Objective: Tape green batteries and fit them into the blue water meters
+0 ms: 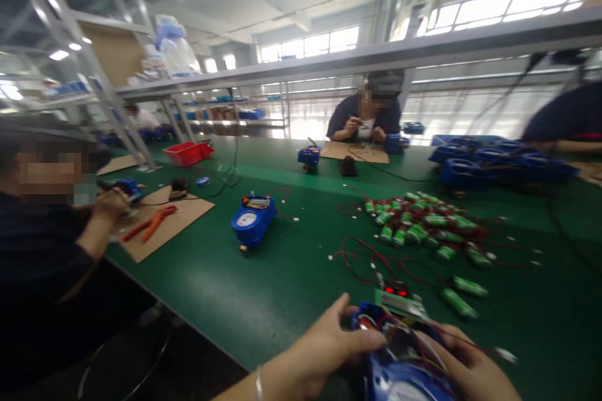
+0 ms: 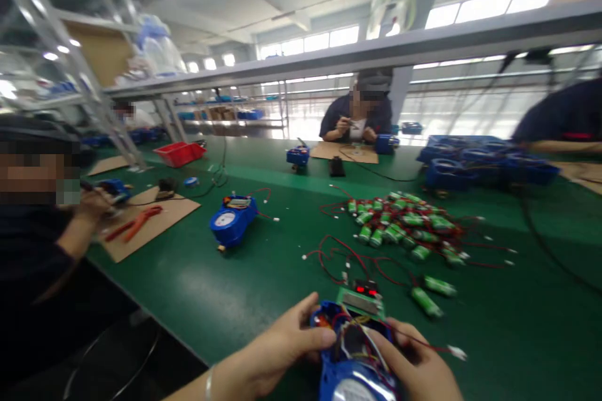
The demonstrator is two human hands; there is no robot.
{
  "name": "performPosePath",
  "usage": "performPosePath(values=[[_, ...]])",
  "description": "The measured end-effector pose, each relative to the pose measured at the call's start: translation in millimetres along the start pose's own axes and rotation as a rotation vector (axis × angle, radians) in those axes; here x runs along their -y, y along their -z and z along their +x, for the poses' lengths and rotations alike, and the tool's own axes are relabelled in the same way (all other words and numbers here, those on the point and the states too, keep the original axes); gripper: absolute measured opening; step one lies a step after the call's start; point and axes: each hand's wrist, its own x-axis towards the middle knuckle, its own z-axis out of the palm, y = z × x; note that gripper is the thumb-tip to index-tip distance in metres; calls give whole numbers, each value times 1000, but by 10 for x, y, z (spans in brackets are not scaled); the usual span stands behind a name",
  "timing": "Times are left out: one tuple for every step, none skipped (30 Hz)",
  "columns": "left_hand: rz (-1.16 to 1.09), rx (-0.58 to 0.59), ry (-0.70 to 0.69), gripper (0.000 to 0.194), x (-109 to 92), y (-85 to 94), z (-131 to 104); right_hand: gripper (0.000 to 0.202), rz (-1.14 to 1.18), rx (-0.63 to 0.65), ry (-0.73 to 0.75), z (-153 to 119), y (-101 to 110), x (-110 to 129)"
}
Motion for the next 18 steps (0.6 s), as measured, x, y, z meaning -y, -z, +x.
performPosePath(values=[[10,4,8,112,24,0,8,49,28,-67,-28,-42,9,-9],[18,29,20,104,48,6,22,54,55,-118,-32,-67,4,-12],[20,64,32,95,72,13,38,60,75,-138,-32,-81,-7,-7],[21,98,47,87,95,19,52,66,82,-133,-41,-88,-20,4],[26,120,62,81,117,22,62,71,82,-92,-68,-94,-31,21],[30,129,77,77,137,23,67,72,80,-29,-109,-103,-39,41],[32,127,88,75,153,20,67,71,78,43,-151,-115,-42,63],[32,120,95,75,166,16,65,67,73,108,-186,-129,-42,84],[31,111,97,74,175,11,60,62,64,157,-204,-145,-40,102],[30,100,96,74,182,6,55,58,50,189,-204,-159,-37,114],[29,89,92,73,187,2,49,56,31,206,-192,-172,-35,122],[31,78,87,73,191,0,42,56,8,204,-177,-185,-33,125],[34,66,76,73,194,0,31,58,-11,203,-160,-200,-34,125],[36,57,61,74,196,2,15,61,-19,202,-142,-219,-37,126],[32,55,40,76,196,5,-6,63,-18,194,-123,-245,-42,130],[20,63,17,79,194,8,-32,66,-14,180,-106,-280,-50,138],[6,79,-5,82,188,11,-64,68,-11,161,-91,-322,-58,153],[-4,99,-23,84,178,12,-98,71,-14,139,-76,-369,-68,173]])
